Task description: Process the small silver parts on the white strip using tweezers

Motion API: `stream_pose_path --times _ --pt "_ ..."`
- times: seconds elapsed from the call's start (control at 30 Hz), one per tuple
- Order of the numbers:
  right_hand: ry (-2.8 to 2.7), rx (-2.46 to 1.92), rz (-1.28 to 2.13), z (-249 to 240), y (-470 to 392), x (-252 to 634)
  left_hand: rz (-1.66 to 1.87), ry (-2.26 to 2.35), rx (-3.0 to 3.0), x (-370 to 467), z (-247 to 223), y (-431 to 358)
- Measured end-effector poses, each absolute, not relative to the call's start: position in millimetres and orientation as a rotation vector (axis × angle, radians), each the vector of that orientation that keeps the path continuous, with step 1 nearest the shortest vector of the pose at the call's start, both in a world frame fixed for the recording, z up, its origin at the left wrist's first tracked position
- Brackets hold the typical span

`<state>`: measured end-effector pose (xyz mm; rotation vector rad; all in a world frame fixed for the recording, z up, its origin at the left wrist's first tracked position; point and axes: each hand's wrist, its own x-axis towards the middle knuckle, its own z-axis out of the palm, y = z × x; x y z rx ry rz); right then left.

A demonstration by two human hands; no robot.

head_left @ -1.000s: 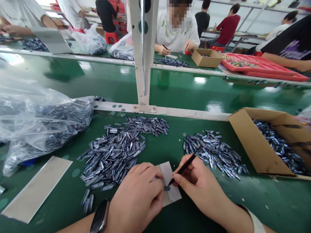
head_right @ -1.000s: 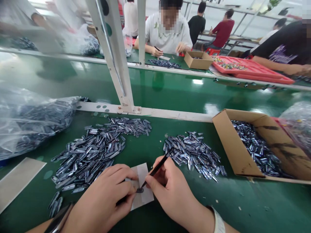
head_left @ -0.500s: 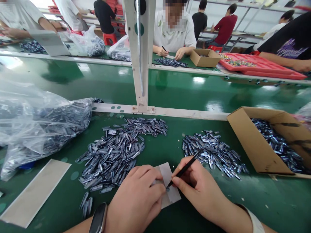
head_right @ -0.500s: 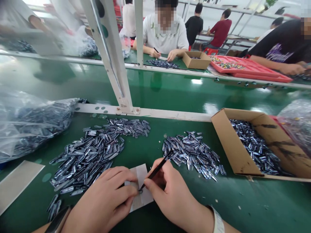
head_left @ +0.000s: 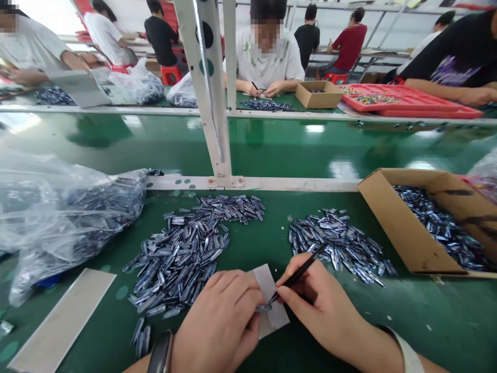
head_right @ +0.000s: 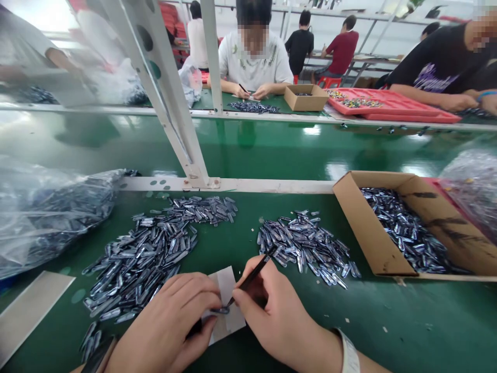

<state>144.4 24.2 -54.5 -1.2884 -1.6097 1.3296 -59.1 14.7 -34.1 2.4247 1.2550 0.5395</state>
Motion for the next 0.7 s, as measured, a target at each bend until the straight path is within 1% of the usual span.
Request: stream_pose_path --times 0.07,0.13,0.23,0.3,0.43,0.53,0.6,0.7 --pt "-1.566 -1.286 1.149 -52.6 28.3 148.3 0.653 1.351 2.439 -66.1 -31.4 21.9" --pt "-1.476 -1.302 0.937 -48.0 35.3 155.0 0.692 1.524 2.492 -77.0 -28.2 30.8" --pt "-1.348 -1.362 0.727 -39.4 46.3 165.6 0.551 1.802 2.542 -93.6 -24.5 41.8" --pt "-1.315 -1.367 0.7 -36.1 50.2 169.5 0.407 1.889 2.565 -100.0 -23.4 45.5" --pt "-1.352 -1.355 0.811 -38.9 47.9 167.2 0.205 1.838 2.649 -101.5 -21.7 46.5" --pt "-1.384 -1.295 0.932 -43.1 41.7 162.9 0.245 1.787 2.722 -99.2 -19.5 45.8" --pt "-1.42 -1.24 1.11 -43.8 37.6 161.0 0.334 1.72 2.748 -96.1 -19.0 44.0" --pt "-1.487 -1.154 1.51 -42.1 32.7 159.5 0.424 1.524 2.703 -85.7 -22.7 36.6"
